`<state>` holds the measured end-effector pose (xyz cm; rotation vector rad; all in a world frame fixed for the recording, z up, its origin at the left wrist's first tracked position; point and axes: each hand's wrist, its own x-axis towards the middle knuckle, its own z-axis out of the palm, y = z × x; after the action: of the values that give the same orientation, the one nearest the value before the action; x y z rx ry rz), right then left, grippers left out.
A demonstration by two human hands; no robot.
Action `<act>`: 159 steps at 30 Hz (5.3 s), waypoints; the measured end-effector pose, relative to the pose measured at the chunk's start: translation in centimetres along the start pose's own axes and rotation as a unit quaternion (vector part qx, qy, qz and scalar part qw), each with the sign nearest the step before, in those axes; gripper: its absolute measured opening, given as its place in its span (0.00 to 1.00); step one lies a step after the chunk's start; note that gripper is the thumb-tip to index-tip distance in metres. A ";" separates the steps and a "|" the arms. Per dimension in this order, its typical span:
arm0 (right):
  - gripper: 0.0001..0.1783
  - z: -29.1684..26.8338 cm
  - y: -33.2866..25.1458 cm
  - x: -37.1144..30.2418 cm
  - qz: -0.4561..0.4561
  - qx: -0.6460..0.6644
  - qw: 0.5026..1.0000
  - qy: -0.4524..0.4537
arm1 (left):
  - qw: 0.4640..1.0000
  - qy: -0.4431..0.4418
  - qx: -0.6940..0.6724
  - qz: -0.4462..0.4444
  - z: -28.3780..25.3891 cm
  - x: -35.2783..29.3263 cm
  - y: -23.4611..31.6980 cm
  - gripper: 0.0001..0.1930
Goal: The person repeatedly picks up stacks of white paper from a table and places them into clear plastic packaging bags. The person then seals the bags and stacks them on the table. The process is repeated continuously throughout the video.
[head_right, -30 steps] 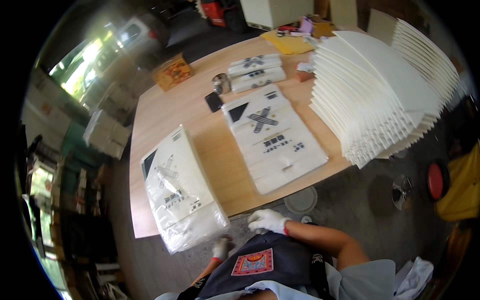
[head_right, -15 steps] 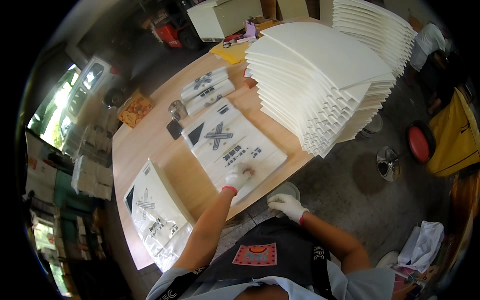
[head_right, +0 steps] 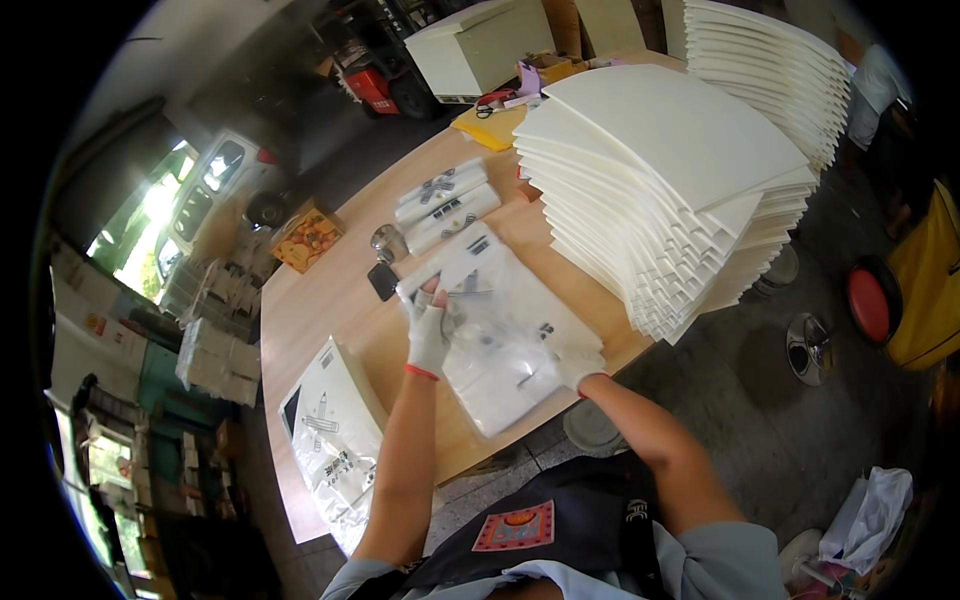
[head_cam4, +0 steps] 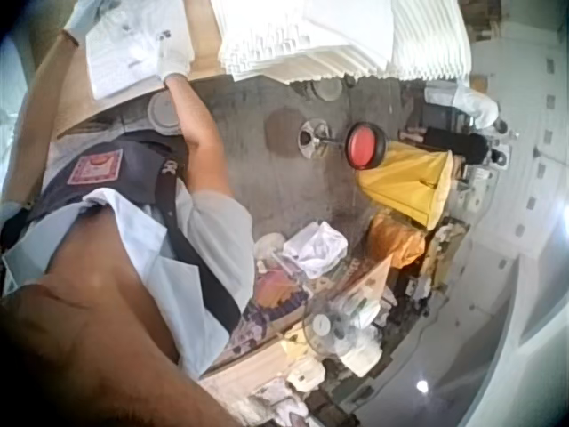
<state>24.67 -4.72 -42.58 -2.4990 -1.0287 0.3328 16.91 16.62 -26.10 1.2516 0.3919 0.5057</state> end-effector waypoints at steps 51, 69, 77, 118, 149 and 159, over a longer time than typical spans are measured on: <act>0.21 -32.2 -4.6 -16.8 -0.109 0.356 0.900 0.226 | 0.812 -0.319 0.414 0.261 11.3 -11.4 12.3 0.26; 0.12 -18.5 -5.6 -14.2 -0.139 -0.271 0.952 -0.024 | 0.953 -0.086 0.268 0.112 3.7 -7.8 5.1 0.17; 0.22 -17.7 -3.8 -6.7 -0.061 0.172 0.969 -0.165 | 0.864 -0.169 0.390 0.271 6.6 -19.9 1.5 0.16; 0.10 -14.4 -4.6 -21.7 -0.212 -0.142 0.961 -0.104 | 0.885 0.026 0.461 0.063 -3.8 -33.2 -3.7 0.10; 0.19 -2.3 -3.7 -10.6 0.184 0.530 0.818 -0.123 | 0.914 -0.351 0.130 -0.155 2.2 -26.5 -4.0 0.09; 0.19 -8.0 5.0 -15.2 0.288 0.454 0.808 -0.242 | 0.934 0.151 0.056 -0.320 -7.9 -29.9 -13.0 0.14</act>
<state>20.02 -21.03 -36.89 -1.7505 -0.0881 1.3374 -10.19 3.14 -40.59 1.0732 1.0602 0.1099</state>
